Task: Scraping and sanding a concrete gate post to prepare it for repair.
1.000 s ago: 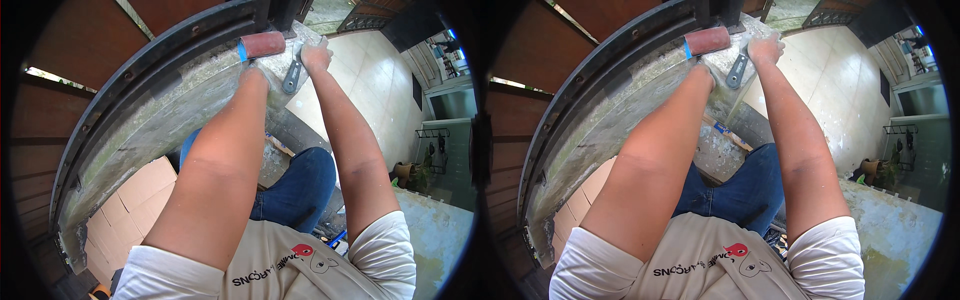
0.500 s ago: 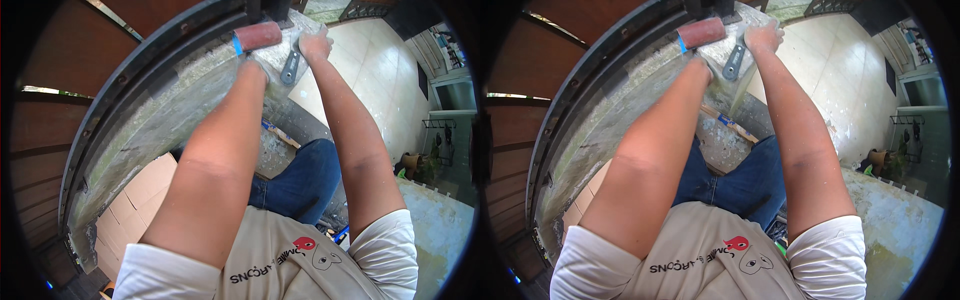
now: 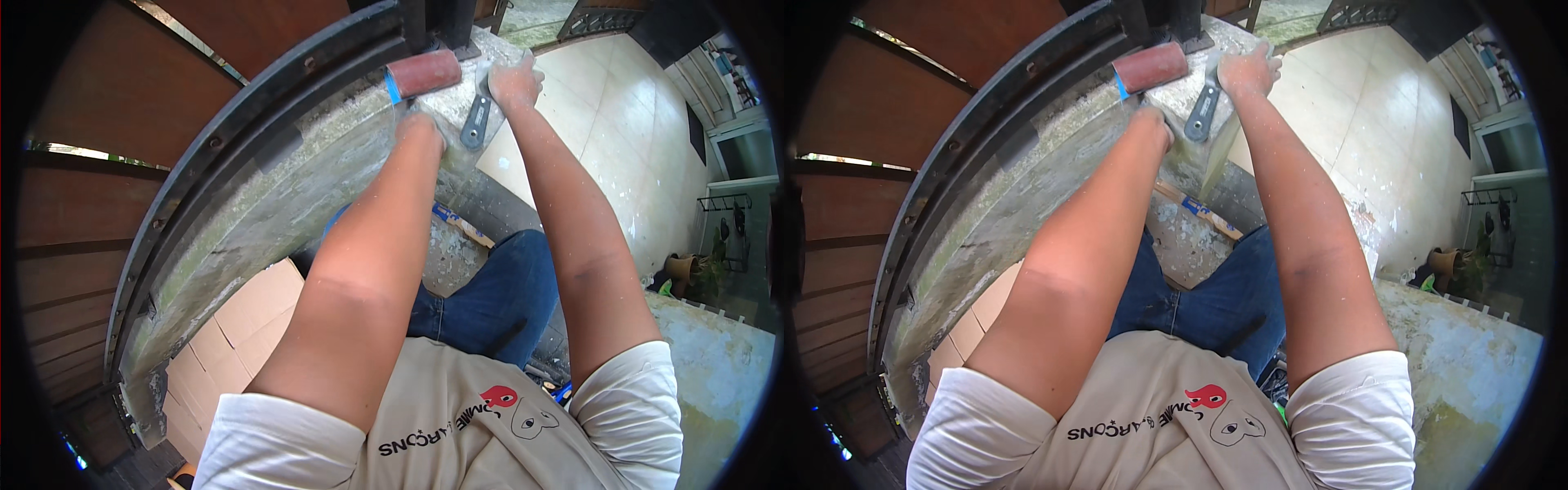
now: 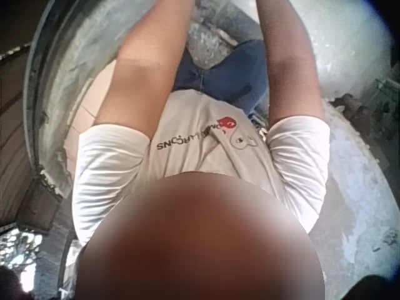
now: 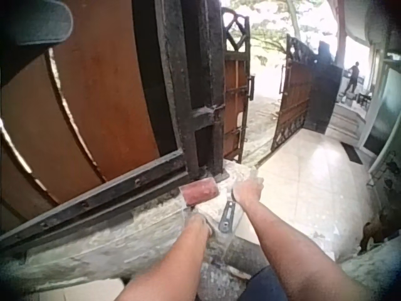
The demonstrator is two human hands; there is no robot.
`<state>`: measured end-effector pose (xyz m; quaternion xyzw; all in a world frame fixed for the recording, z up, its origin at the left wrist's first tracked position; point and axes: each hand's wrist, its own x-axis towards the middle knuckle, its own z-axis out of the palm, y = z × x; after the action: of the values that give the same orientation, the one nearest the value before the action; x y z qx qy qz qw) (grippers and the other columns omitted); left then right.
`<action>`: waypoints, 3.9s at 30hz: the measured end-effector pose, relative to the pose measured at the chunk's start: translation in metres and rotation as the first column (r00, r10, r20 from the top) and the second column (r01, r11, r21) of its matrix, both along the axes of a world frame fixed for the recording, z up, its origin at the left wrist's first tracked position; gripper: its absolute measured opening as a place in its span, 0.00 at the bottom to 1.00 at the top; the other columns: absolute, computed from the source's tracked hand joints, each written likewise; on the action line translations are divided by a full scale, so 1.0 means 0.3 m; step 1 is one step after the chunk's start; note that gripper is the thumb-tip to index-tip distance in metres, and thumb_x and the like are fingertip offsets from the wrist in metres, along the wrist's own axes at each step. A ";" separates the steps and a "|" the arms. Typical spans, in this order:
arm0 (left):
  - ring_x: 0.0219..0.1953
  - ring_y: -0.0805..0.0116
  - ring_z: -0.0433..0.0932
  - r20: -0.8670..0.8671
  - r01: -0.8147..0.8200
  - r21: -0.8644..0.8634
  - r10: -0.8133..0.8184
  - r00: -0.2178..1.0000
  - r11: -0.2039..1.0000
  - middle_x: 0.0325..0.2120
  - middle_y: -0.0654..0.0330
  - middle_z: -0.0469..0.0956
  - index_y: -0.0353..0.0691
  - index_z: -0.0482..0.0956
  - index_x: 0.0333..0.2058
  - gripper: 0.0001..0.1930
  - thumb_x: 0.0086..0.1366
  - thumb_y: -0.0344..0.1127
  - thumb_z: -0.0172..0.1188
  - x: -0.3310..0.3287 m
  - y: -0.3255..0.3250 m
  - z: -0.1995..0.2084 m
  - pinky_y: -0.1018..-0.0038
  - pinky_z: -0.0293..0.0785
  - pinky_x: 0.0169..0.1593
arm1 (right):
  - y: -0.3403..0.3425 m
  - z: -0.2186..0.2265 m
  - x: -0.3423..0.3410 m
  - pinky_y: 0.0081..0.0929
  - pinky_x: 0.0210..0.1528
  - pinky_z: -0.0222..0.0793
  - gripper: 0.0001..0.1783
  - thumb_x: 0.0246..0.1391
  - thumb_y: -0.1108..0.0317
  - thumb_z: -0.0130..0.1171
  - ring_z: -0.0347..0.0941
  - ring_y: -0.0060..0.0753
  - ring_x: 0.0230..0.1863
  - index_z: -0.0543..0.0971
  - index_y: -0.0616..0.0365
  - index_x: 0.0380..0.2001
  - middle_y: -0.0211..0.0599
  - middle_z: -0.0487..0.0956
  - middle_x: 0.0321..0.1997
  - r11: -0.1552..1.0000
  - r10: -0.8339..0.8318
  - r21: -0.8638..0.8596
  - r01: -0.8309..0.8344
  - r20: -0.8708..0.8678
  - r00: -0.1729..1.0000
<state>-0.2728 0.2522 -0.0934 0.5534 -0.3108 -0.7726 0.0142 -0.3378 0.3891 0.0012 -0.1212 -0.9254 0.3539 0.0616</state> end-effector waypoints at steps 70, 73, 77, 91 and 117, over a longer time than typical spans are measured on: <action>0.47 0.66 0.81 0.875 0.851 -0.291 -0.481 0.052 -0.437 0.44 0.59 0.81 0.45 0.83 0.42 0.15 0.56 0.41 0.64 0.106 0.013 -0.330 0.72 0.77 0.47 | 0.014 0.048 0.004 0.42 0.64 0.57 0.40 0.53 0.48 0.50 0.62 0.61 0.62 0.59 0.59 0.65 0.67 0.66 0.59 0.988 0.053 0.147 -0.038 -0.101 0.993; 0.46 0.68 0.81 0.894 0.860 -0.223 -0.447 -0.007 -0.458 0.43 0.60 0.82 0.47 0.84 0.40 0.11 0.58 0.38 0.62 0.153 0.073 -0.288 0.73 0.77 0.46 | 0.030 0.032 0.002 0.43 0.64 0.57 0.39 0.53 0.49 0.50 0.63 0.60 0.62 0.60 0.59 0.64 0.66 0.67 0.59 0.991 0.040 0.130 -0.031 -0.065 0.997; 0.49 0.63 0.80 0.919 0.863 -0.224 -0.393 0.032 -0.453 0.44 0.59 0.81 0.47 0.84 0.39 0.17 0.49 0.40 0.69 0.165 0.192 -0.214 0.74 0.77 0.47 | 0.022 0.021 0.006 0.42 0.64 0.58 0.40 0.52 0.49 0.50 0.62 0.60 0.62 0.59 0.60 0.64 0.66 0.67 0.59 0.994 0.024 0.112 -0.017 -0.062 0.998; 0.45 0.72 0.81 0.926 0.771 -0.212 -0.375 -0.037 -0.600 0.42 0.64 0.83 0.52 0.86 0.38 0.09 0.58 0.41 0.63 0.220 0.333 -0.166 0.75 0.78 0.41 | 0.076 -0.004 -0.023 0.42 0.60 0.63 0.38 0.51 0.57 0.50 0.65 0.64 0.56 0.57 0.66 0.63 0.68 0.69 0.54 0.985 0.028 0.170 -0.006 -0.127 0.992; 0.33 0.67 0.82 0.885 0.864 -0.364 -0.417 0.206 -0.347 0.32 0.55 0.82 0.42 0.82 0.35 0.12 0.68 0.36 0.48 0.194 0.191 -0.294 0.72 0.74 0.30 | -0.010 0.035 0.020 0.41 0.61 0.63 0.40 0.46 0.58 0.56 0.67 0.63 0.56 0.60 0.63 0.62 0.70 0.68 0.54 0.998 -0.017 0.064 0.022 -0.077 0.997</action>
<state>-0.2147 0.3096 -0.1816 0.2562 -0.9345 -0.1376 -0.2052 -0.3317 0.3860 0.0118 -0.1148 -0.9321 0.3273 0.1042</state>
